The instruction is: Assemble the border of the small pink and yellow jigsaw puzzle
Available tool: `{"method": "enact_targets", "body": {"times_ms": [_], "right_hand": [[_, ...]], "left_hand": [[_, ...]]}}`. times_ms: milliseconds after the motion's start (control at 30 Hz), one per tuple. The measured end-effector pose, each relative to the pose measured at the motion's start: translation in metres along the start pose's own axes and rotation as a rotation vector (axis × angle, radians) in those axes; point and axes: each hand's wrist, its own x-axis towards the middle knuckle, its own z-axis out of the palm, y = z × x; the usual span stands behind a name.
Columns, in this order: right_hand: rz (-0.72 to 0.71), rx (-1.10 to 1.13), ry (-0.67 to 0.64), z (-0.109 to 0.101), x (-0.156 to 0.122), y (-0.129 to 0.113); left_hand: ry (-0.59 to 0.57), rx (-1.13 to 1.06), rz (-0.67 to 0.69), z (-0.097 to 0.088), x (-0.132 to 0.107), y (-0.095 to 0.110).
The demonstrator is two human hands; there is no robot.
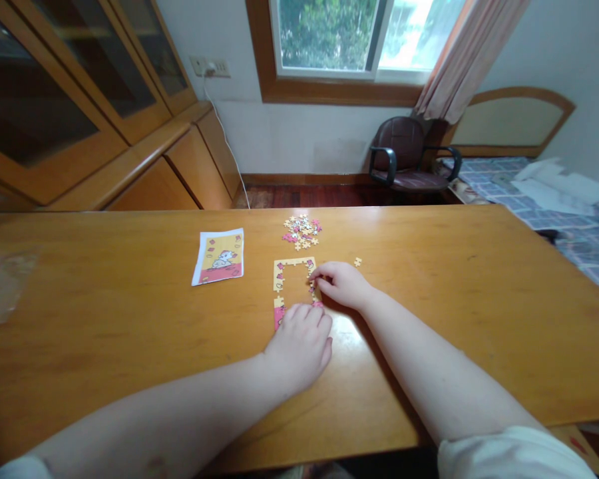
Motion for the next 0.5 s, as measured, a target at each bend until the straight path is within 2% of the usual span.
{"method": "enact_targets", "body": {"times_ms": [233,500], "right_hand": [[-0.009,0.029,0.040,-0.0001,-0.0007,0.0002],[-0.017,0.024,0.004,-0.0002,-0.0001,0.0002]], "left_hand": [[0.000,0.004,0.004,-0.0013,0.0002,0.0003],[0.003,-0.003,-0.008,-0.0008,-0.0007,0.0011]]}}
